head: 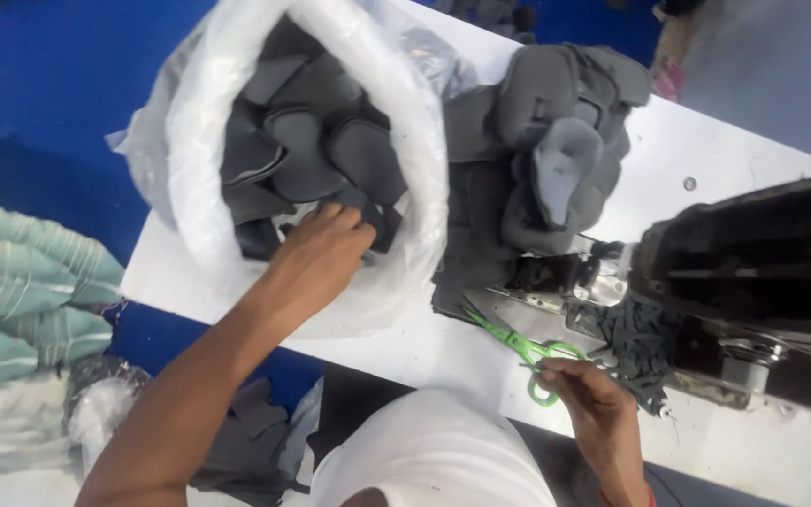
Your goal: The person operates a sewing machine to stitch grey gloves, guiding the fabric under the needle. They repeatedly pick up gloves from a pile, sew them, and then use green scissors to cut the thread before moving to the next item.
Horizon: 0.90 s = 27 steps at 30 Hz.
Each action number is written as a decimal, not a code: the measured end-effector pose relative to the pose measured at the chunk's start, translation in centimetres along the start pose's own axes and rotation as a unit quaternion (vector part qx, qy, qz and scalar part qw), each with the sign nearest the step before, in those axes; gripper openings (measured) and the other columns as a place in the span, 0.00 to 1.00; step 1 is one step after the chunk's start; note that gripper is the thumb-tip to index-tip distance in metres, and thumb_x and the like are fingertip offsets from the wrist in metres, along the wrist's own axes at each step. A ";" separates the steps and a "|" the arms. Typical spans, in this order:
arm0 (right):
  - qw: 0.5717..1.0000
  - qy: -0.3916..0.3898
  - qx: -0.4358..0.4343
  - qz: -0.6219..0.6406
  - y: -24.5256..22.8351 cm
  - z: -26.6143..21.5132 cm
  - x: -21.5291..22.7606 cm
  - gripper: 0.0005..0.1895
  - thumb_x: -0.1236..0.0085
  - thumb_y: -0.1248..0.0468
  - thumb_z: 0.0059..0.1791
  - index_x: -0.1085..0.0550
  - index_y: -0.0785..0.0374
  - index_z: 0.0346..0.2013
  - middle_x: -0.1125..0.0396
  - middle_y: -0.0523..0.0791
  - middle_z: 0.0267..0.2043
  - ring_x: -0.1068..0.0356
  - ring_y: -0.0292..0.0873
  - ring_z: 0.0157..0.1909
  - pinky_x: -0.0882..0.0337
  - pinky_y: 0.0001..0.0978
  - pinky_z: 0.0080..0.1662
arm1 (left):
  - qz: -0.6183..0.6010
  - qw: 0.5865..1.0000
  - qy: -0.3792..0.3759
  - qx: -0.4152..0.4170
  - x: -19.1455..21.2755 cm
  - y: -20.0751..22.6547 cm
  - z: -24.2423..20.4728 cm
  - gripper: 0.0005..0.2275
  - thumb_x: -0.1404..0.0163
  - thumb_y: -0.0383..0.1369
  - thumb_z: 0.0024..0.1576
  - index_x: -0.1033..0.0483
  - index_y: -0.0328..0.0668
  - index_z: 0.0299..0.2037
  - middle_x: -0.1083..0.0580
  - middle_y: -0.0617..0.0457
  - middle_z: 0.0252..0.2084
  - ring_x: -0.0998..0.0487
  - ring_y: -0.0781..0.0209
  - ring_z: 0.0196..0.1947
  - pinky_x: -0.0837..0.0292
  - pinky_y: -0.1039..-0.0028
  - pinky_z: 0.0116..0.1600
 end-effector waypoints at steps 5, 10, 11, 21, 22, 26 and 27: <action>0.992 0.036 0.124 0.018 -3.1 -0.7 1.7 0.08 0.43 0.75 0.49 0.22 0.71 0.43 0.27 0.48 0.48 0.26 0.39 0.46 0.25 0.28 0.46 | -0.272 0.961 0.048 0.005 6.5 4.8 -3.0 0.14 0.45 0.27 0.57 0.29 0.38 0.52 0.25 0.49 0.47 0.22 0.52 0.46 0.25 0.63 0.45; 0.981 0.128 0.102 0.101 -5.5 -1.9 2.6 0.09 0.46 0.77 0.53 0.22 0.72 0.46 0.28 0.49 0.47 0.26 0.40 0.46 0.27 0.28 0.50 | -0.561 0.827 0.013 -0.037 -0.2 9.8 -2.6 0.10 0.48 0.24 0.62 0.22 0.41 0.53 0.26 0.53 0.43 0.25 0.67 0.36 0.26 0.76 0.41; 0.981 0.135 0.097 0.103 -5.3 -2.1 2.5 0.09 0.46 0.77 0.53 0.22 0.72 0.46 0.28 0.49 0.47 0.26 0.40 0.46 0.27 0.28 0.50 | -0.561 0.827 0.005 -0.041 -1.6 10.8 -2.1 0.10 0.48 0.24 0.62 0.22 0.41 0.53 0.26 0.53 0.43 0.25 0.67 0.36 0.26 0.76 0.41; 0.971 0.041 0.066 0.224 -5.1 -3.3 0.2 0.12 0.44 0.77 0.50 0.29 0.70 0.49 0.28 0.48 0.41 0.26 0.40 0.43 0.23 0.31 0.46 | -0.723 0.686 -0.080 0.038 -5.9 16.1 0.3 0.13 0.47 0.22 0.61 0.29 0.38 0.56 0.28 0.54 0.41 0.26 0.72 0.35 0.21 0.79 0.39; 0.973 0.015 0.077 0.217 -5.1 -3.3 -0.2 0.13 0.43 0.78 0.51 0.30 0.70 0.50 0.29 0.48 0.40 0.27 0.39 0.42 0.24 0.30 0.46 | -0.721 0.689 -0.072 0.019 -5.8 16.2 0.3 0.13 0.48 0.20 0.61 0.29 0.36 0.56 0.28 0.53 0.44 0.27 0.73 0.38 0.18 0.77 0.42; 0.977 -0.007 0.089 0.192 -6.1 -2.6 -0.8 0.15 0.44 0.78 0.50 0.32 0.70 0.51 0.30 0.47 0.41 0.27 0.37 0.43 0.23 0.28 0.46 | -0.699 0.706 -0.107 0.034 -3.9 16.8 0.0 0.14 0.50 0.20 0.60 0.31 0.37 0.55 0.26 0.53 0.50 0.23 0.71 0.38 0.19 0.78 0.43; 0.978 -0.010 0.077 0.194 -6.2 -2.4 -0.9 0.16 0.44 0.79 0.49 0.32 0.70 0.51 0.30 0.46 0.41 0.28 0.37 0.43 0.24 0.27 0.46 | -0.704 0.703 -0.104 0.023 -3.7 16.9 -0.1 0.14 0.50 0.19 0.60 0.31 0.37 0.56 0.26 0.52 0.50 0.24 0.71 0.40 0.18 0.77 0.43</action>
Point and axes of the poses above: each hand's wrist, its own z-axis towards the middle knuckle, its own x-axis out of the back of the hand, y = z × x, the point moved 3 cm from there along z, towards the middle knuckle
